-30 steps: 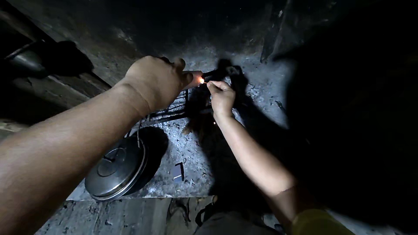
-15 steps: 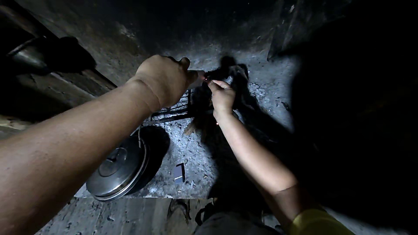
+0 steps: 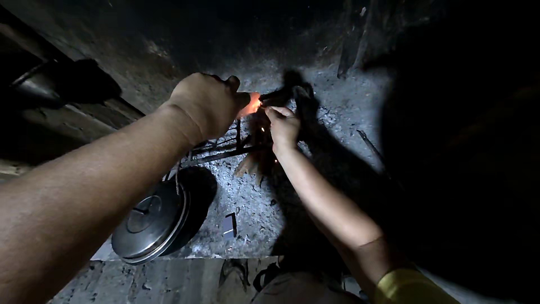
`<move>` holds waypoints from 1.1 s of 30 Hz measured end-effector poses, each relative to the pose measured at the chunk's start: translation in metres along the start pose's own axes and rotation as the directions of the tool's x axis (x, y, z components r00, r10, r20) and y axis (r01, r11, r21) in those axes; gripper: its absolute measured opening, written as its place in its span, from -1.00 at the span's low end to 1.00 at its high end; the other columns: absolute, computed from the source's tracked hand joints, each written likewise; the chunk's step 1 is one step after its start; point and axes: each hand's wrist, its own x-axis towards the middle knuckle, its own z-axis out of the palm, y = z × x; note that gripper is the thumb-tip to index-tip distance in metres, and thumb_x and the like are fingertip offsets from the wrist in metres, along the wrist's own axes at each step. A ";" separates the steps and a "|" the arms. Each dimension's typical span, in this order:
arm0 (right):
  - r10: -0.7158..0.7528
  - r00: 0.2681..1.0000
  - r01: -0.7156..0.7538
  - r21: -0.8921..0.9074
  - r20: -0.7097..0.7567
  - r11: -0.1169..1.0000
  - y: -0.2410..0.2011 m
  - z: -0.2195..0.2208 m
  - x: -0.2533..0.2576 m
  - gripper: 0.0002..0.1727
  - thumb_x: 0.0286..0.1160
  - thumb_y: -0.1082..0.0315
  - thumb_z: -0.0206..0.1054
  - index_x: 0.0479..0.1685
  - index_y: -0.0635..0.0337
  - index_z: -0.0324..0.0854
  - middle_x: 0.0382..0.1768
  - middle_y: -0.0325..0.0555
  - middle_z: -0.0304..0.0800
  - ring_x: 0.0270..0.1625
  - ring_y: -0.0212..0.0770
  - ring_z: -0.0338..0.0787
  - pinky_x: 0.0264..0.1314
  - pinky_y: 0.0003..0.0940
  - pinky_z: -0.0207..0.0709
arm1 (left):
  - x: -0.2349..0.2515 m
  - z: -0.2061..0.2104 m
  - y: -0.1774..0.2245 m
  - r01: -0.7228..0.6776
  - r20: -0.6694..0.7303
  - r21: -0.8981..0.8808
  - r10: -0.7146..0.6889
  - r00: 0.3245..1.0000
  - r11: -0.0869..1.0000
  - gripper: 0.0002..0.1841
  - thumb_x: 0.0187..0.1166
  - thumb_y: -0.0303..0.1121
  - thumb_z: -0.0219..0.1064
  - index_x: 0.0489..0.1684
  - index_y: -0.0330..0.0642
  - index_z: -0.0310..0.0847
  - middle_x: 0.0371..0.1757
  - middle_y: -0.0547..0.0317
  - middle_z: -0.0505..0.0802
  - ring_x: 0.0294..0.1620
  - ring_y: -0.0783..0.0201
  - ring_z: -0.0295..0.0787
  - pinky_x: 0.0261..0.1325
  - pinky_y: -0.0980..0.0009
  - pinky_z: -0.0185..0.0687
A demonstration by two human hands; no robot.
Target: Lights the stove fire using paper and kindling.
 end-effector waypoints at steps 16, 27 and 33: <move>-0.004 1.000 0.004 -0.034 0.006 0.999 -0.007 -0.010 0.005 -0.82 0.52 0.38 0.48 -0.02 0.28 0.82 -0.11 -0.02 0.88 -0.05 -0.25 0.80 0.08 -0.23 0.65 | 0.010 -0.007 0.006 -0.019 -0.006 0.028 0.019 1.000 0.999 -0.56 0.57 -0.40 0.39 0.44 -0.06 0.57 0.29 -0.25 0.67 0.08 -0.38 0.74 -0.08 -0.29 0.64; -0.022 0.999 0.023 -0.033 0.042 0.999 -0.006 -0.026 0.015 -0.67 0.46 0.39 0.53 0.18 0.27 0.77 0.03 0.01 0.84 -0.13 -0.29 0.78 -0.04 -0.34 0.68 | 0.019 -0.010 0.006 -0.014 0.017 -0.007 0.015 1.000 1.000 -0.47 0.50 -0.30 0.47 0.50 -0.07 0.54 0.31 -0.25 0.67 0.07 -0.37 0.75 -0.12 -0.30 0.64; -0.363 0.907 0.409 -0.242 0.214 0.880 -0.014 -0.049 -0.034 -0.77 0.57 0.41 0.41 0.10 0.34 0.72 -0.19 0.05 0.82 -0.21 -0.22 0.80 -0.09 -0.32 0.70 | 0.037 -0.005 -0.004 -0.035 0.070 -0.227 0.053 0.996 0.973 -0.48 0.57 -0.14 0.48 0.43 -0.17 0.56 0.29 -0.31 0.68 0.30 -0.34 0.67 0.23 -0.35 0.54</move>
